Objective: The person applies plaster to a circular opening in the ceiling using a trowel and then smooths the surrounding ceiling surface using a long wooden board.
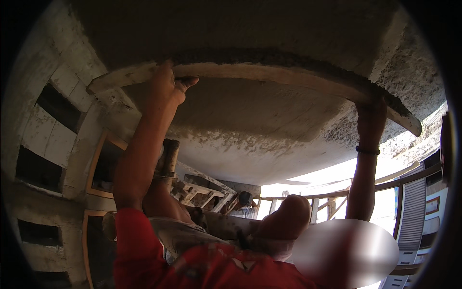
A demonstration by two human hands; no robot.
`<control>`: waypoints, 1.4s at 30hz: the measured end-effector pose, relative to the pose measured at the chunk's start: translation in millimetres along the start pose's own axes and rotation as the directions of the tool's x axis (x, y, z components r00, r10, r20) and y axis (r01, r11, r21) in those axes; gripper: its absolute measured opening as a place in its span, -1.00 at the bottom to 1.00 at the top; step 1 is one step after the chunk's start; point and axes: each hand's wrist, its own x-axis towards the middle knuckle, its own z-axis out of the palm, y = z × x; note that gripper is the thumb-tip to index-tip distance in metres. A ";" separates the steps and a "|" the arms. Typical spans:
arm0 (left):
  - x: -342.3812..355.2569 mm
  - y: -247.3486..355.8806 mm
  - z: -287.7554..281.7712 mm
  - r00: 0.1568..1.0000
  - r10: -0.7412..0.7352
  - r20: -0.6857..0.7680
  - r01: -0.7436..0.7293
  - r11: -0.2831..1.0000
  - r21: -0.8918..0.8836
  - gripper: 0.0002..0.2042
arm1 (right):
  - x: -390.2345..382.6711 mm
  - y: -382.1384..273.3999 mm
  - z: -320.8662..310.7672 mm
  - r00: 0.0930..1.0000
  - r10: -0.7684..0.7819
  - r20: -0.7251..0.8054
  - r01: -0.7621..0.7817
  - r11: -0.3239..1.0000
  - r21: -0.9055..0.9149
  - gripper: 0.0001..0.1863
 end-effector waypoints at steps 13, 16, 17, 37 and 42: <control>-8.0 -63.9 -76.0 0.997 -0.053 0.053 0.057 0.996 -0.062 -0.67 | -64.2 -4.6 26.5 0.882 0.471 -0.006 -0.462 0.863 -0.205 -0.69; -12.5 -65.0 -71.2 0.997 -0.081 0.017 0.082 0.987 -0.138 -0.71 | -58.1 4.5 24.9 0.879 0.475 -0.052 -0.468 0.836 -0.287 -0.73; -16.2 -66.2 -64.4 0.995 -0.104 -0.010 0.101 0.983 -0.156 -0.73 | -52.7 5.4 16.6 0.883 0.469 -0.010 -0.435 0.811 -0.392 -0.75; -166.8 113.1 -20.5 0.867 -0.354 -0.351 0.189 0.885 -0.425 -0.82 | 165.8 -182.0 -124.0 0.688 0.518 0.509 0.257 0.483 -0.837 -0.71; -185.7 139.7 11.6 0.766 -0.414 -0.492 0.103 0.834 -0.542 -0.83 | 220.7 -215.9 -150.7 0.701 0.372 0.608 0.367 0.543 -0.755 -0.71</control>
